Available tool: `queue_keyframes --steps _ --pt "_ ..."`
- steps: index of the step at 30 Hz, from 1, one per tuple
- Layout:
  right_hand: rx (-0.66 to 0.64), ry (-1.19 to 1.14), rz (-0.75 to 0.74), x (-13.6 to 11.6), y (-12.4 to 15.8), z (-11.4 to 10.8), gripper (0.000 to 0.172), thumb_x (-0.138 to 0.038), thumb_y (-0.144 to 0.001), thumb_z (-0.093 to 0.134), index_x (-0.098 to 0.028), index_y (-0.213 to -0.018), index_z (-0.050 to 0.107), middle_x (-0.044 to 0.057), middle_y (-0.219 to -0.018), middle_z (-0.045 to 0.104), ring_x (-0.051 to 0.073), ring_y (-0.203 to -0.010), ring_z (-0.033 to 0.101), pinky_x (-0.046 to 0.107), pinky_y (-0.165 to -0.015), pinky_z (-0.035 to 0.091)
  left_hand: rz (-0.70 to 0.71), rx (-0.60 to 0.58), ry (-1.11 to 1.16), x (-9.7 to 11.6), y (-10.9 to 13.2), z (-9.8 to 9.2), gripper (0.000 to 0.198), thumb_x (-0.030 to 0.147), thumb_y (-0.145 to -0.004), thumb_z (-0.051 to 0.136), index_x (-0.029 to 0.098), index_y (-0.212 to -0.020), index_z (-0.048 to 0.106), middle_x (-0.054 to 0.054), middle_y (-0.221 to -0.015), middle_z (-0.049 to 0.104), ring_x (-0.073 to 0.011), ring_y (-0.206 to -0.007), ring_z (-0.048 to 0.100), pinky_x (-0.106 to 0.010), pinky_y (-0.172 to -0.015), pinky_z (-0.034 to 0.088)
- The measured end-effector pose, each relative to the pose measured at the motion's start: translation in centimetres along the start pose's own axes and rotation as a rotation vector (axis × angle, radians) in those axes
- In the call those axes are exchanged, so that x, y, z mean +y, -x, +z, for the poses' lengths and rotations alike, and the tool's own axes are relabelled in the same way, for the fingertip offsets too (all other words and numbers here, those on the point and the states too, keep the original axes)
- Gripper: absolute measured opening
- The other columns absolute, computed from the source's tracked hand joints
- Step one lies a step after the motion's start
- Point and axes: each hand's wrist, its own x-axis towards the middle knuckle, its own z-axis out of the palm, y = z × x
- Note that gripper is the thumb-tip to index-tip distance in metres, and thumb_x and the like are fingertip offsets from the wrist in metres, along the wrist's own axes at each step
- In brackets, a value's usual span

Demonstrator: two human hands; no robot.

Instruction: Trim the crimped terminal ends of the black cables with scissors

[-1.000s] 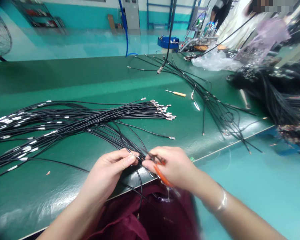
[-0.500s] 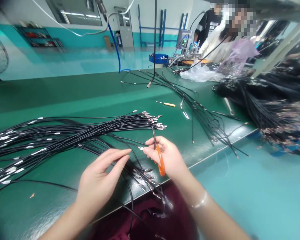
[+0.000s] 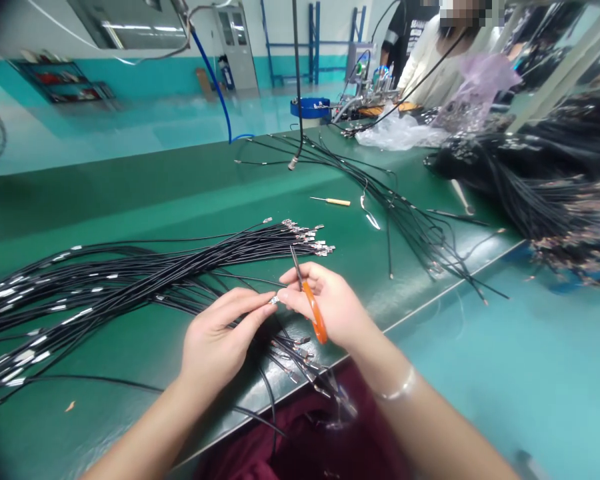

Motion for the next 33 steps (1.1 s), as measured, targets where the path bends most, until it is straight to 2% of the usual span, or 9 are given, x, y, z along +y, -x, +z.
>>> queue_keyframes --steps 4,8,16,20,23,30,33 --pt "0.011 0.031 -0.025 -0.2 -0.6 0.4 0.020 -0.023 -0.075 0.071 -0.019 -0.090 0.058 -0.004 -0.073 0.056 0.007 -0.062 0.053 0.023 -0.061 0.043 -0.023 0.025 -0.006 0.3 0.3 -0.2 0.015 0.011 -0.081 0.063 0.019 -0.089 0.073 -0.001 -0.077 0.069 -0.0101 -0.068 0.063 -0.020 -0.064 0.051" --pt "0.013 0.044 -0.056 -0.2 -0.7 0.9 0.019 -0.023 -0.076 0.070 -0.019 -0.090 0.057 -0.005 -0.072 0.056 0.007 -0.064 0.053 0.022 -0.063 0.043 -0.016 0.098 -0.041 0.3 0.6 -0.4 0.013 0.010 -0.081 0.064 0.018 -0.087 0.073 -0.001 -0.079 0.069 -0.0091 -0.069 0.063 -0.018 -0.065 0.050" --pt "0.045 0.037 -0.105 -0.4 -0.1 1.6 0.017 -0.020 -0.077 0.069 -0.020 -0.090 0.057 -0.005 -0.074 0.057 0.007 -0.069 0.054 0.021 -0.068 0.045 -0.038 0.169 -0.008 -0.2 1.1 -0.1 0.012 0.012 -0.078 0.067 0.020 -0.087 0.069 0.001 -0.081 0.069 -0.0107 -0.074 0.064 -0.021 -0.071 0.050" --pt "0.045 0.046 -0.115 -0.5 -0.2 1.5 0.017 -0.020 -0.077 0.068 -0.020 -0.090 0.057 -0.004 -0.075 0.057 0.008 -0.070 0.055 0.021 -0.068 0.046 -0.003 0.124 -0.042 -0.1 0.9 -0.2 0.021 0.012 -0.080 0.065 0.019 -0.100 0.068 -0.001 -0.084 0.068 -0.0112 -0.074 0.063 -0.021 -0.070 0.051" --pt "0.045 0.044 -0.110 -0.4 -0.1 1.5 0.018 -0.021 -0.076 0.069 -0.020 -0.090 0.057 -0.004 -0.076 0.057 0.008 -0.070 0.055 0.021 -0.068 0.046 0.037 0.085 -0.062 0.1 0.8 -0.4 0.018 0.011 -0.082 0.062 0.020 -0.094 0.071 -0.001 -0.082 0.067 -0.0104 -0.071 0.063 -0.020 -0.066 0.050" --pt "0.066 0.048 -0.086 -0.2 0.3 1.4 0.018 -0.022 -0.076 0.069 -0.020 -0.089 0.057 -0.004 -0.076 0.057 0.008 -0.070 0.055 0.021 -0.070 0.046 0.001 0.125 -0.046 -0.2 1.2 -0.4 0.013 0.011 -0.080 0.066 0.023 -0.084 0.069 0.001 -0.082 0.069 -0.0109 -0.074 0.064 -0.022 -0.070 0.050" --pt "0.077 0.119 -0.077 -0.2 0.9 1.1 0.017 -0.023 -0.077 0.067 -0.020 -0.091 0.056 -0.004 -0.076 0.058 0.009 -0.069 0.055 0.022 -0.068 0.046 0.013 0.074 -0.043 -0.3 1.3 -0.5 0.009 0.013 -0.080 0.065 0.021 -0.082 0.065 0.001 -0.080 0.068 -0.0121 -0.075 0.064 -0.024 -0.070 0.051"
